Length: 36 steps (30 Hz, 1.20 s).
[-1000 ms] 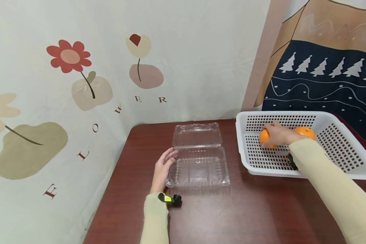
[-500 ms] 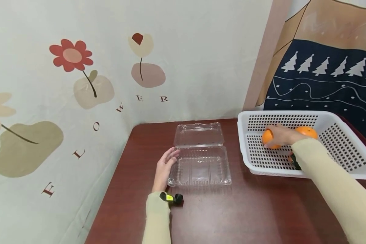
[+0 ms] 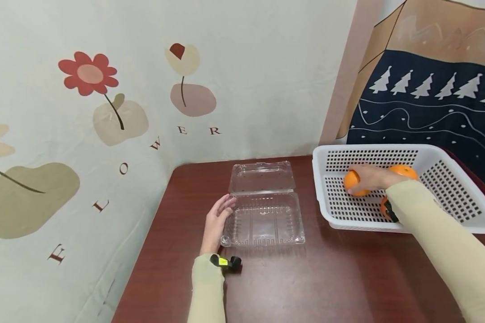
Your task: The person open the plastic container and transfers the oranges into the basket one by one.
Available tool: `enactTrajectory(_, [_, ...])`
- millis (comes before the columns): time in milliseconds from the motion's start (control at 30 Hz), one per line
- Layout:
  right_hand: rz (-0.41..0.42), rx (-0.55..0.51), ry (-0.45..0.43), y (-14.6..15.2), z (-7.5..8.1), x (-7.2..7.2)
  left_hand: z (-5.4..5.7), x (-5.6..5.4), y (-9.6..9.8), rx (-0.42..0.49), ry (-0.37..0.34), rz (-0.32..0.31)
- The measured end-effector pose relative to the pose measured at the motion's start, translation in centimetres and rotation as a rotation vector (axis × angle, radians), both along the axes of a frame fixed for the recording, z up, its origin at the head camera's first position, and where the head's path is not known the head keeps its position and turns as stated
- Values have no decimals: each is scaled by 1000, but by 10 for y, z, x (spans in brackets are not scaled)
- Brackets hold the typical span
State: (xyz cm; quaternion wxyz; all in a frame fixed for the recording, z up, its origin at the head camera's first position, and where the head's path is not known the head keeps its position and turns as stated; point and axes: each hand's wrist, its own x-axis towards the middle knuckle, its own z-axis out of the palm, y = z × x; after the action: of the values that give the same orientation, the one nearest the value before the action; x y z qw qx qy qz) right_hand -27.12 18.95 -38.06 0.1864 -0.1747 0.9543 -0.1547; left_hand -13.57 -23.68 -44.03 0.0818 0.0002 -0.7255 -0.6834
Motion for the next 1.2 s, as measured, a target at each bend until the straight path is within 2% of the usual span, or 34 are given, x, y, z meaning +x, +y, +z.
enactTrajectory(167, [11, -13, -9, 2, 1, 1, -2, -2, -2, 7, 8, -3])
enactTrajectory(500, [21, -29, 2, 3, -2, 0, -20, -9, -7, -9, 11, 25])
enactTrajectory(633, [22, -15, 26, 2, -1, -1, -21, -8, -7, -4, 22, 32])
enactTrajectory(800, [22, -21, 15, 0, -1, -2, -20, -7, -7, -1, 20, 43])
enactTrajectory(1200, [47, -36, 60, 1, -5, -3, -20, -9, -6, 33, 6, 10])
